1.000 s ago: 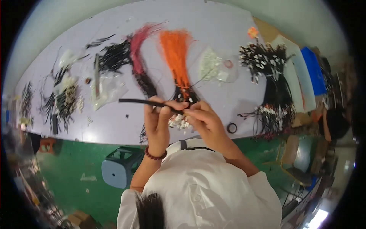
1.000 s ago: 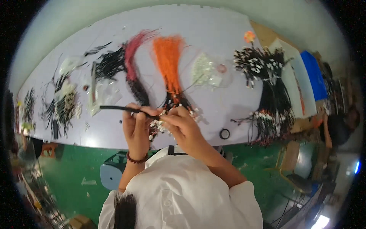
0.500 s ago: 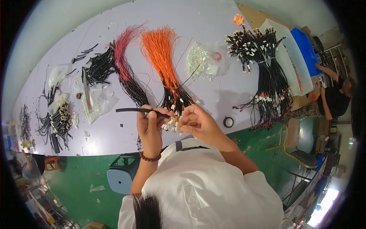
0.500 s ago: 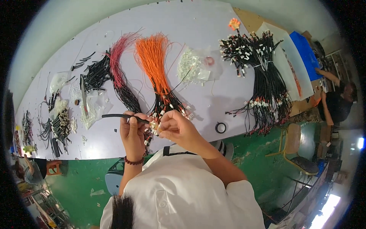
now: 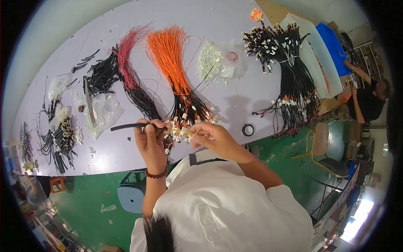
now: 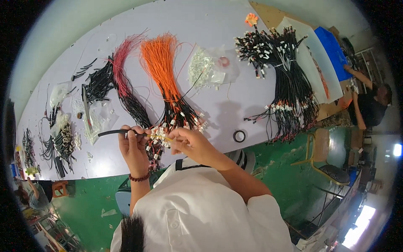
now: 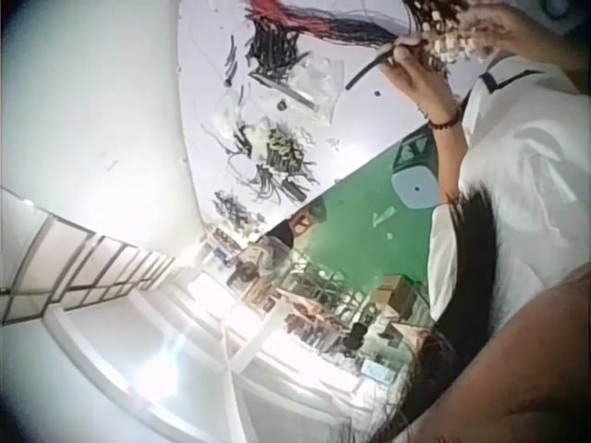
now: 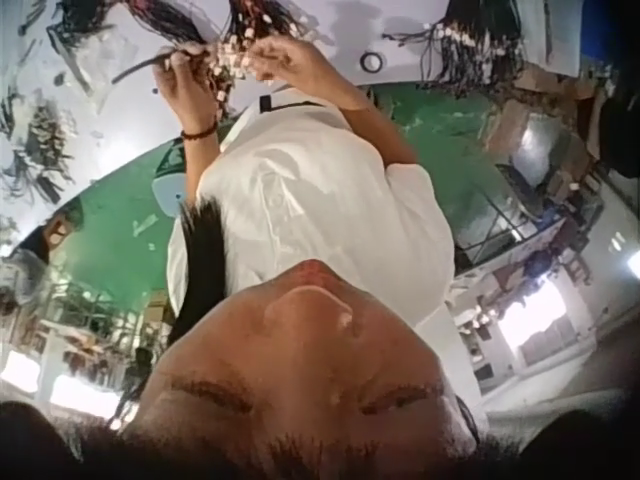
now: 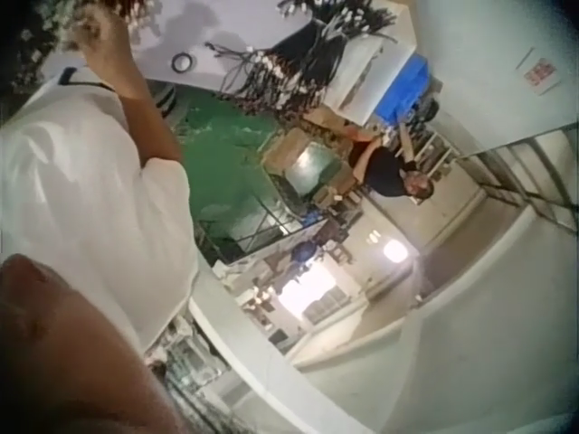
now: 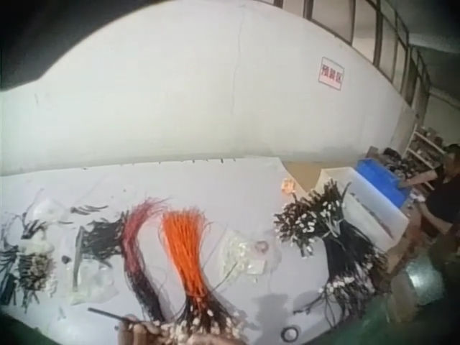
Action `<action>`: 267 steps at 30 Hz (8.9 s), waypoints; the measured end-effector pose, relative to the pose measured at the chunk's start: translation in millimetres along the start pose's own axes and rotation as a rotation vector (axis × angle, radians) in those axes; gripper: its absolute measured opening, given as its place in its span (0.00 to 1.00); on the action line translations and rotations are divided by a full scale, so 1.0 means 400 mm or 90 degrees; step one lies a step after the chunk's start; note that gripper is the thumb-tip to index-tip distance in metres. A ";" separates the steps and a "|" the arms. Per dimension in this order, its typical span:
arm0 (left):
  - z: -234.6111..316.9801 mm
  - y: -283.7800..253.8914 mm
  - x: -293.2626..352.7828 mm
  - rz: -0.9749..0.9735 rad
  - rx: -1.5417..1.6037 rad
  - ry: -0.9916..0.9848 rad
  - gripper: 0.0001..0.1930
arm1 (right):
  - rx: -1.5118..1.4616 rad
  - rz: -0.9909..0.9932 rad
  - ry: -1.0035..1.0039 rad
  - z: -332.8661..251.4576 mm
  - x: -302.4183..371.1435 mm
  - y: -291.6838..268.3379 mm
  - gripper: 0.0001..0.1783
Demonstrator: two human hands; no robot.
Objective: Sorting and assembling bundles of colored wires with plastic connectors and labels in a factory setting.
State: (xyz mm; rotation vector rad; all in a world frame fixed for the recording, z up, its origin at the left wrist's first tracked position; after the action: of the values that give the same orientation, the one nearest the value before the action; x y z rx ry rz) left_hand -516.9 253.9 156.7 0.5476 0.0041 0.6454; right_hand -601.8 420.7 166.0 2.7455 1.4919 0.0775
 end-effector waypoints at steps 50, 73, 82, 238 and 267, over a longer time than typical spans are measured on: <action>0.152 -0.314 0.204 0.139 -0.211 0.025 0.10 | -0.223 -0.192 0.090 -0.015 -0.181 0.379 0.13; 0.238 -0.433 0.142 0.246 -0.378 -0.014 0.04 | 0.194 -0.224 -0.144 0.006 -0.316 0.518 0.10; 0.377 -0.723 0.139 0.147 -0.339 0.013 0.06 | 0.130 -0.178 -0.020 0.041 -0.381 0.811 0.10; 0.755 -0.900 -0.075 -0.317 -0.696 0.475 0.17 | -0.050 0.079 0.076 -0.136 -0.501 1.033 0.04; 0.661 -0.913 -0.067 -0.328 -0.535 0.017 0.09 | 0.047 0.041 0.005 -0.050 -0.486 1.014 0.07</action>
State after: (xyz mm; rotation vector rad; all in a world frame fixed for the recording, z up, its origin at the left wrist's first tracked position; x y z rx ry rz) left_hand -285.2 -131.2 202.0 -0.2773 -0.0948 0.1094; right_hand -368.4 36.9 194.2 2.8540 1.4376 0.0352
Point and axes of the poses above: each hand's wrist, its own x-axis away from the middle knuckle, its own y-axis out of the palm, z = x × y, the point moved 1 cm from there along -x, towards the middle knuckle, and after that the axes turned 7 degrees about -y, right-handed, at the moved point
